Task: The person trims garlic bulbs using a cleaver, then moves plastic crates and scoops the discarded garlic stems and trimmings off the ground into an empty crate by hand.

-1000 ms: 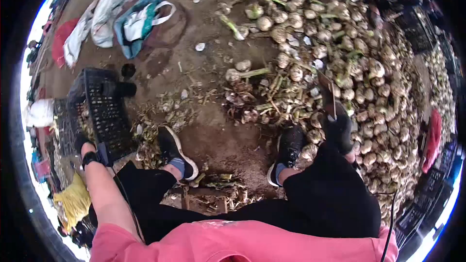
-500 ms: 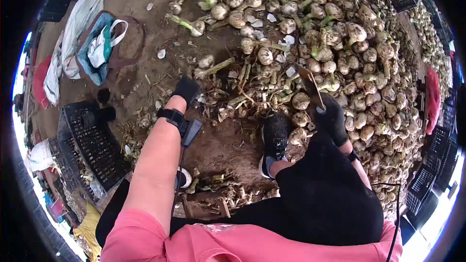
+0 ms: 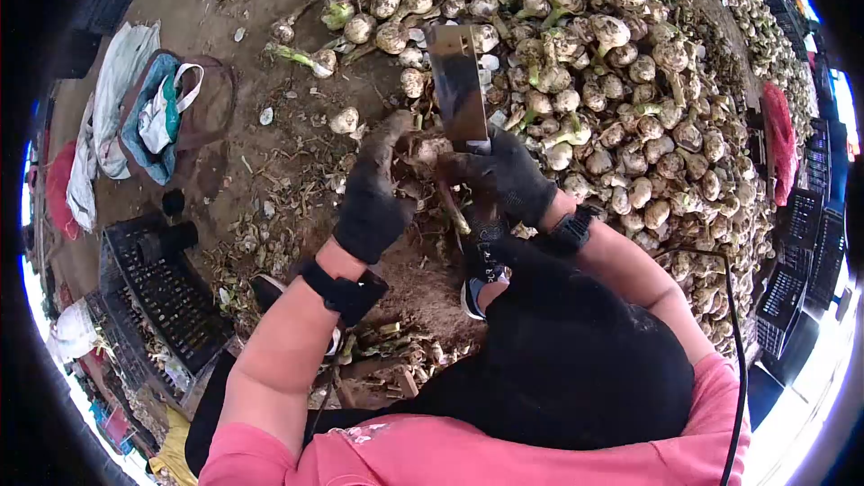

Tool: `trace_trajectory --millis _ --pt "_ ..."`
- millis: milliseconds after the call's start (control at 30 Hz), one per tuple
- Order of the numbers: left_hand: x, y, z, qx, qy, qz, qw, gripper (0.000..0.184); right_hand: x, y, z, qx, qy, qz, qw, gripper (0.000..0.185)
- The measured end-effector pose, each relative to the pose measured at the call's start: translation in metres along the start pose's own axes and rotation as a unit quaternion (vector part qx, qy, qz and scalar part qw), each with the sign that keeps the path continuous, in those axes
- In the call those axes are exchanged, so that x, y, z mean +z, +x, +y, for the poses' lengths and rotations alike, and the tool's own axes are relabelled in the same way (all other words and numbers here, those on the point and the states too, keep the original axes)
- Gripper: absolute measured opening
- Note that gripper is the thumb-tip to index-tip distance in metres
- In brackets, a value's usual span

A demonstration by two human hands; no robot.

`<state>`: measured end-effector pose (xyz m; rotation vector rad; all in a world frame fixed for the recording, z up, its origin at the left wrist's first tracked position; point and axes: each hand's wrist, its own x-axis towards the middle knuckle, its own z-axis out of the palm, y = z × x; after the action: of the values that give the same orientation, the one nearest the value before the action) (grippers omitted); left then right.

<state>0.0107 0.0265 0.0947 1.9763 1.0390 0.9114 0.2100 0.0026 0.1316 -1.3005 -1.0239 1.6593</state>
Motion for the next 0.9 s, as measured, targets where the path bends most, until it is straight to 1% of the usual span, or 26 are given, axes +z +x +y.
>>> trace_trajectory --millis 33,67,100,133,167,233,267,300,333,367,400,433,500,533,600,633,733,767,833,867,900 --pt "0.002 -0.002 0.002 -0.045 -0.042 0.029 0.998 0.036 -0.002 0.001 0.007 -0.001 0.001 0.001 1.000 0.033" --pt "0.001 -0.003 -0.001 -0.151 -0.171 -0.032 0.973 0.038 -0.004 0.002 0.010 0.007 0.005 0.008 1.000 0.032" --pt "0.000 -0.004 -0.004 -0.252 -0.294 -0.092 0.917 0.040 -0.005 0.002 0.012 0.017 0.008 0.014 1.000 0.031" --pt "0.005 -0.010 -0.001 -0.282 -0.430 -0.075 0.854 0.041 -0.004 0.001 0.015 -0.004 -0.049 0.030 0.998 0.029" --pt "0.008 -0.008 0.004 -0.285 -0.431 -0.074 0.853 0.041 -0.002 -0.001 0.015 -0.002 -0.049 0.029 0.998 0.029" --pt "0.010 -0.002 0.016 -0.349 -0.409 -0.136 0.832 0.043 0.000 -0.006 0.013 -0.059 -0.119 0.037 0.990 0.030" --pt "0.014 -0.002 0.011 -0.271 -0.335 -0.128 0.893 0.042 -0.003 -0.008 0.009 -0.017 -0.100 0.028 0.994 0.030" --pt "0.020 -0.003 0.003 -0.271 -0.335 -0.130 0.893 0.042 -0.006 -0.010 0.004 0.025 -0.081 0.021 0.996 0.030" --pt "0.026 -0.007 -0.007 -0.195 -0.257 -0.117 0.939 0.043 -0.012 -0.009 0.007 -0.020 -0.101 0.018 0.995 0.024" --pt "0.028 -0.006 -0.008 -0.116 -0.175 -0.102 0.972 0.044 -0.016 -0.008 0.011 -0.064 -0.120 0.015 0.991 0.019" --pt "0.028 -0.008 -0.010 -0.116 -0.176 -0.105 0.972 0.044 -0.017 -0.006 0.015 -0.152 -0.265 0.065 0.950 0.021" --pt "0.026 -0.010 -0.010 -0.155 -0.198 -0.131 0.959 0.043 -0.020 -0.009 0.016 -0.150 -0.264 0.067 0.950 0.021" --pt "0.027 -0.012 -0.011 -0.196 -0.221 -0.157 0.943 0.043 -0.020 -0.020 0.000 -0.190 -0.452 0.081 0.868 0.023" --pt "0.032 -0.012 -0.016 -0.120 -0.145 -0.115 0.975 0.036 -0.017 -0.022 -0.001 -0.162 -0.490 0.066 0.854 0.025" --pt "0.040 -0.023 -0.033 -0.035 -0.031 -0.122 0.991 0.040 -0.010 -0.025 -0.007 -0.169 -0.500 0.049 0.848 0.025" --pt "0.043 -0.029 -0.043 -0.009 0.004 -0.130 0.991 0.042 -0.009 -0.026 -0.008 -0.177 -0.510 0.032 0.841 0.026" --pt "0.040 -0.032 -0.046 -0.021 0.020 -0.156 0.987 0.046 -0.009 -0.024 -0.006 -0.174 -0.502 0.019 0.847 0.030" --pt "0.039 -0.032 -0.046 0.042 0.049 -0.151 0.986 0.045 -0.008 -0.023 -0.007 -0.183 -0.493 0.006 0.851 0.030" --pt "0.038 -0.032 -0.044 0.104 0.080 -0.145 0.981 0.044 -0.004 -0.024 -0.011 -0.186 -0.501 0.000 0.845 0.027" --pt "0.040 -0.032 -0.039 -0.175 -0.291 -0.128 0.932 0.041 -0.003 -0.023 -0.012 -0.189 -0.510 -0.005 0.839 0.025" --pt "0.038 -0.034 -0.034 -0.296 -0.461 -0.130 0.826 0.040 -0.002 -0.022 -0.012 -0.190 -0.509 -0.004 0.840 0.025"
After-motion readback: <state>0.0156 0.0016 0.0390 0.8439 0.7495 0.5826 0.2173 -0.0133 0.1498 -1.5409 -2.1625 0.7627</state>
